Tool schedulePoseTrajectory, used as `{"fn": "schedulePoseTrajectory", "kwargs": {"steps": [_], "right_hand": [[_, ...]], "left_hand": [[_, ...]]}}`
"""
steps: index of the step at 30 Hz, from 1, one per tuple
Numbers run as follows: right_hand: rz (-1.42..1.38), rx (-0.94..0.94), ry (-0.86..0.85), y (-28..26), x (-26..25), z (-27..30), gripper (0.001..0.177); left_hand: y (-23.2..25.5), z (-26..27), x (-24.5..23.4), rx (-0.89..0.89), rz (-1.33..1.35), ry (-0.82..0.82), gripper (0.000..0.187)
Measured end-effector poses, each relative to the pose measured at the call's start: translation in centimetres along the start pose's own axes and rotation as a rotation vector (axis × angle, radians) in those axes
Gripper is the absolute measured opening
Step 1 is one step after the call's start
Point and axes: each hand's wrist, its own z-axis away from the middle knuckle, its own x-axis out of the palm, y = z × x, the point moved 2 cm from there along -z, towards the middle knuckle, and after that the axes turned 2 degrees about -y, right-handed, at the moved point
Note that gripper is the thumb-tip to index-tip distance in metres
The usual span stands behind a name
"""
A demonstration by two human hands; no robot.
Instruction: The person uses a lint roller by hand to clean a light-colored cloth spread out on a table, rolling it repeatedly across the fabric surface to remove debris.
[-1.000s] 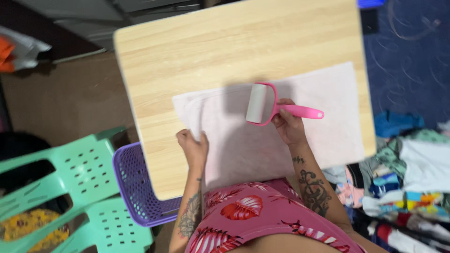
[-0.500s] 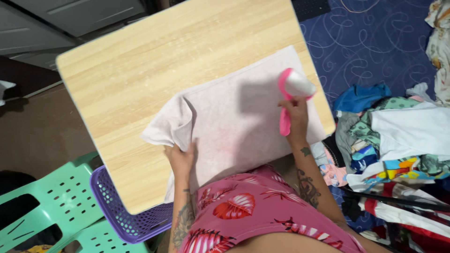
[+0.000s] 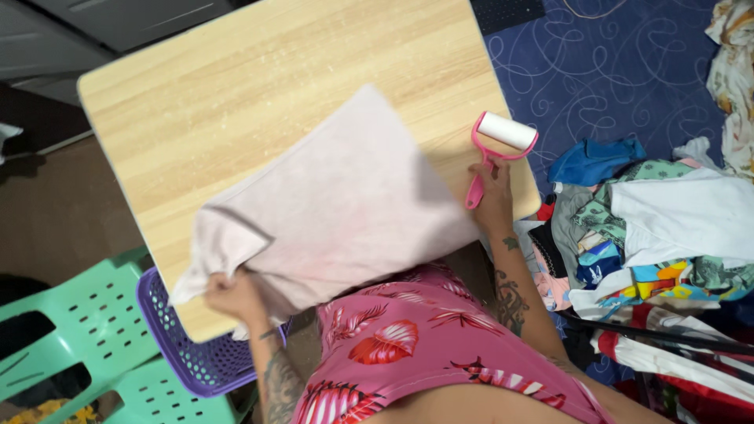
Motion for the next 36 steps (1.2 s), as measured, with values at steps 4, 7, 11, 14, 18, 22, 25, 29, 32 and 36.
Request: {"fn": "schedulePoseTrajectory", "kwargs": {"steps": [4, 7, 11, 14, 18, 22, 25, 29, 32, 36], "right_hand": [[0.243, -0.285, 0.085, -1.3, -0.3, -0.3, 0.056], [0.12, -0.174, 0.105, -4.3, 1.3, 1.6, 0.035], [-0.476, -0.411, -0.434, -14.2, 3.4, 7.7, 0.027], [-0.977, -0.217, -0.909, -21.2, 1.0, 15.1, 0.066], [-0.762, -0.668, -0.663, -23.8, -2.6, 19.3, 0.073], [-0.735, -0.761, -0.477, -22.0, -4.9, 23.1, 0.064], [-0.793, -0.661, -0.48, -20.0, -7.1, 25.3, 0.044], [-0.911, -0.564, -0.412, -17.9, -10.7, 26.6, 0.027], [-0.95, -0.578, -0.427, -17.3, -14.0, 27.4, 0.027], [-0.857, -0.688, -0.226, -14.7, -15.8, 27.5, 0.027]], "left_hand": [[1.4, -0.2, -5.3, 0.138, 0.033, -0.19, 0.027], [5.2, 3.1, -6.5, 0.23, 0.13, -0.357, 0.023], [10.7, 9.9, -6.1, 0.242, 0.15, -0.389, 0.023], [14.6, 13.7, -7.1, 0.353, 0.166, -0.456, 0.024], [17.3, 15.9, -12.0, 0.373, 0.32, -0.679, 0.035], [16.5, 17.6, -16.3, 0.093, 0.713, -1.115, 0.067], [15.7, 19.2, -18.2, -0.013, 0.335, -1.216, 0.071], [19.2, 21.4, -19.5, 0.758, 0.019, -0.944, 0.061], [21.9, 23.5, -19.0, 1.0, 0.002, -0.456, 0.041], [20.8, 25.2, -18.3, 0.726, 0.294, -0.628, 0.022]]}}
